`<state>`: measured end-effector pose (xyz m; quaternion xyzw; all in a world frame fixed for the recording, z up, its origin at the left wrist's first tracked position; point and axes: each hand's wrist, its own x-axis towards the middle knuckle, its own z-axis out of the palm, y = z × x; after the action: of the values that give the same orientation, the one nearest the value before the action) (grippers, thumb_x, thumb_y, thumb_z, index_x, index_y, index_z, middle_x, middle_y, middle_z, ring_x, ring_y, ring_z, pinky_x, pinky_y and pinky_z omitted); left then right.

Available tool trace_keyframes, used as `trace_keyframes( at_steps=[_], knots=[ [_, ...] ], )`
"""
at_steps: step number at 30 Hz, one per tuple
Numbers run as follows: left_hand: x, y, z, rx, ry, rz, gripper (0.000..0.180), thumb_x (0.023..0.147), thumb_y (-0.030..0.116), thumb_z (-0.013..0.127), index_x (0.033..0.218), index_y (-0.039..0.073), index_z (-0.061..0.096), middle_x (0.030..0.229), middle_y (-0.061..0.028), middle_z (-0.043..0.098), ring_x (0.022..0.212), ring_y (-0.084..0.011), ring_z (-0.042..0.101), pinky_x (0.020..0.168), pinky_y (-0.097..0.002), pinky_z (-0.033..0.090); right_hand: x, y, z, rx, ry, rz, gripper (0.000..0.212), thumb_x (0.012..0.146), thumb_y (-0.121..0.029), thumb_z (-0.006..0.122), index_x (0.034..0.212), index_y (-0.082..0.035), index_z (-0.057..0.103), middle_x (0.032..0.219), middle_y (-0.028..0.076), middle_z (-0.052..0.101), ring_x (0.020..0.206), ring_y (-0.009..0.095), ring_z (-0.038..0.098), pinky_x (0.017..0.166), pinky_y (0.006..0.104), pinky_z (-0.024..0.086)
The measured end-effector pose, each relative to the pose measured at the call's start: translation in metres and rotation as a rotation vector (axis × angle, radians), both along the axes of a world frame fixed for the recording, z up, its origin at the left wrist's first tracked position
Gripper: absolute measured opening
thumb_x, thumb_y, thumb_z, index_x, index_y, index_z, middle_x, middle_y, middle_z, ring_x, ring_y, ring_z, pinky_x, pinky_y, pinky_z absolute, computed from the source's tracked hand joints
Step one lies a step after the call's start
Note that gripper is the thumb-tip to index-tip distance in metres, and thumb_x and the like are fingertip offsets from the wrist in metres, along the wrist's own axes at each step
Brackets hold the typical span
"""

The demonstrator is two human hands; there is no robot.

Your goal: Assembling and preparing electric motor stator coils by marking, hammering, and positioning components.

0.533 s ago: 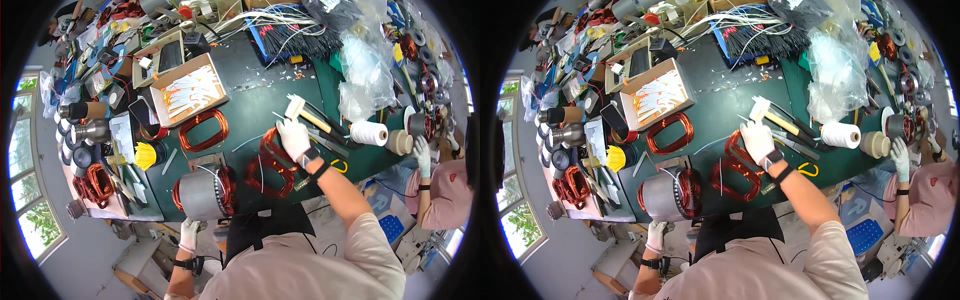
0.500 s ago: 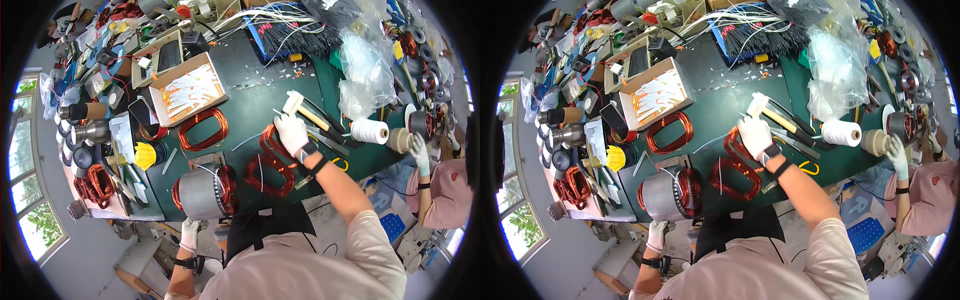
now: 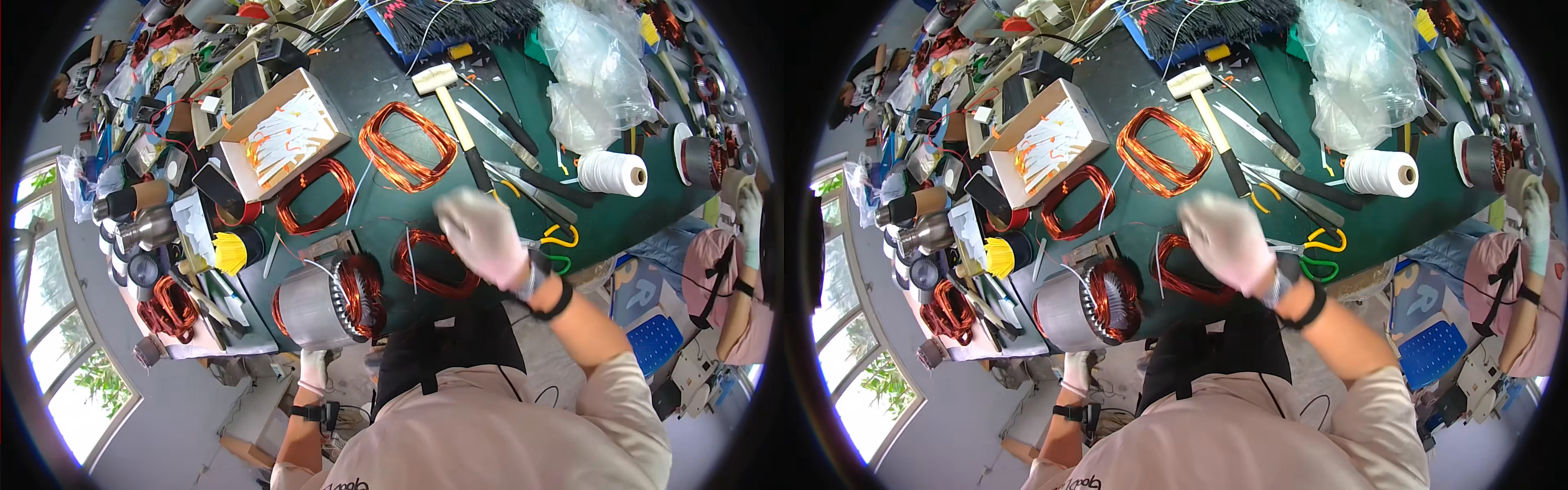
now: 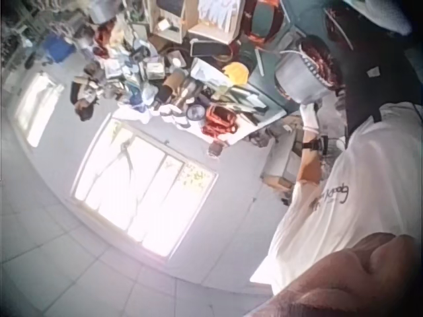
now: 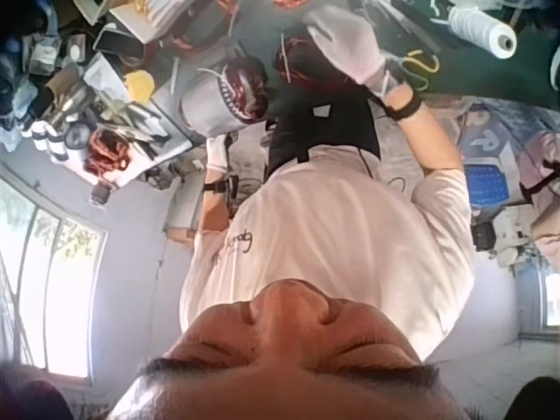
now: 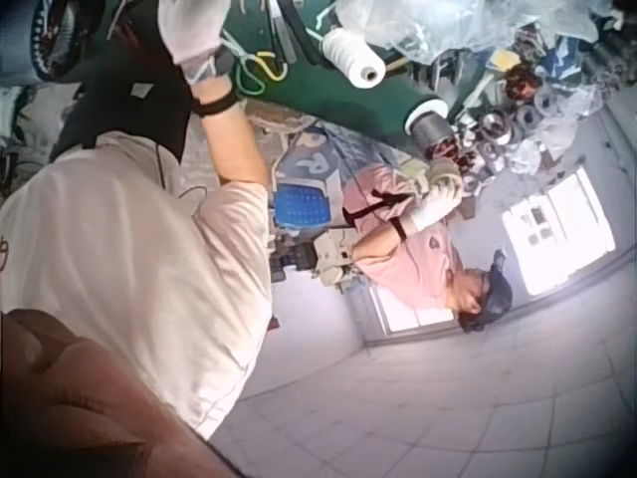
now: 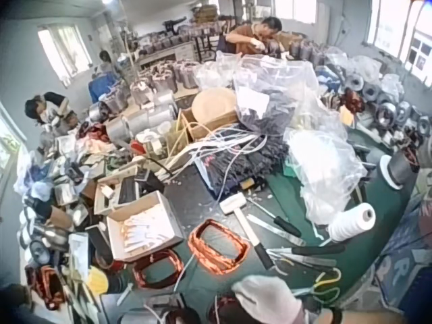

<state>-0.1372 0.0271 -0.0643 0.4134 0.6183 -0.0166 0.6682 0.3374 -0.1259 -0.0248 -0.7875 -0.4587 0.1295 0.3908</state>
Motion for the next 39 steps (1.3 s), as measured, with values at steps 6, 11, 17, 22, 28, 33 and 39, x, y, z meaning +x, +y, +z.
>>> trace_keyframes(
  at_steps=[6, 11, 17, 22, 28, 33, 39],
  knots=[
    [0.021, -0.002, 0.008, 0.083, 0.033, -0.125, 0.024, 0.104, 0.022, 0.064, 0.121, 0.005, 0.067, 0.106, -0.0064, 0.071, 0.091, -0.0168, 0.070, 0.080, -0.0314, 0.059, -0.106, -0.080, -0.014, -0.323, 0.203, 0.399, 0.016, 0.091, -0.023, 0.070, 0.097, -0.009, 0.065, 0.090, 0.007, 0.065, 0.085, 0.028, 0.069, 0.071, 0.0439, 0.056],
    [0.018, -0.009, 0.019, 0.189, 0.117, -0.200, 0.019, 0.105, 0.012, 0.064, 0.114, -0.002, 0.072, 0.100, -0.0077, 0.075, 0.084, -0.0151, 0.071, 0.077, -0.0305, 0.057, -0.129, -0.069, 0.003, -0.264, 0.134, 0.426, 0.021, 0.090, -0.026, 0.072, 0.106, -0.014, 0.063, 0.085, 0.003, 0.061, 0.077, 0.023, 0.069, 0.066, 0.0407, 0.055],
    [0.027, -0.034, 0.027, 0.152, 0.164, -0.133, 0.022, 0.106, 0.016, 0.061, 0.113, -0.005, 0.063, 0.105, -0.0123, 0.073, 0.089, -0.0199, 0.073, 0.074, -0.0330, 0.059, -0.174, -0.073, -0.025, -0.179, 0.075, 0.366, 0.016, 0.093, -0.029, 0.071, 0.096, -0.014, 0.066, 0.082, 0.002, 0.061, 0.074, 0.022, 0.068, 0.066, 0.0391, 0.054],
    [0.017, -0.024, 0.011, 0.132, 0.126, -0.273, 0.025, 0.107, 0.017, 0.061, 0.113, -0.007, 0.063, 0.101, -0.0118, 0.071, 0.087, -0.0209, 0.074, 0.075, -0.0344, 0.062, -0.200, -0.084, -0.032, -0.263, 0.201, 0.378, 0.014, 0.096, -0.026, 0.070, 0.096, -0.013, 0.070, 0.082, 0.005, 0.066, 0.073, 0.026, 0.070, 0.066, 0.0398, 0.055],
    [-0.019, 0.027, -0.019, 0.098, 0.036, -0.313, 0.025, 0.107, 0.018, 0.062, 0.115, -0.005, 0.067, 0.101, -0.0106, 0.074, 0.083, -0.0180, 0.072, 0.079, -0.0329, 0.059, -0.230, -0.114, -0.044, -0.175, 0.553, -0.003, 0.015, 0.100, -0.020, 0.064, 0.107, -0.010, 0.072, 0.088, 0.012, 0.074, 0.083, 0.031, 0.073, 0.070, 0.0416, 0.057],
    [-0.044, 0.057, -0.038, 0.168, -0.023, -0.365, 0.021, 0.106, 0.014, 0.062, 0.116, -0.004, 0.064, 0.102, -0.0113, 0.074, 0.083, -0.0181, 0.072, 0.078, -0.0339, 0.061, -0.253, -0.143, -0.066, -0.620, 0.307, 0.165, 0.009, 0.098, -0.015, 0.059, 0.096, -0.009, 0.065, 0.081, 0.012, 0.072, 0.078, 0.030, 0.073, 0.065, 0.0458, 0.056],
    [-0.058, 0.067, -0.063, 0.540, 0.148, -0.595, 0.015, 0.094, 0.005, 0.068, 0.082, -0.004, 0.067, 0.088, -0.0144, 0.073, 0.080, -0.0236, 0.071, 0.078, -0.0374, 0.055, -0.276, -0.240, -0.110, -0.809, 0.343, -0.105, 0.018, 0.095, -0.019, 0.060, 0.106, -0.011, 0.072, 0.094, 0.017, 0.075, 0.089, 0.040, 0.072, 0.076, 0.0512, 0.057]
  ],
)
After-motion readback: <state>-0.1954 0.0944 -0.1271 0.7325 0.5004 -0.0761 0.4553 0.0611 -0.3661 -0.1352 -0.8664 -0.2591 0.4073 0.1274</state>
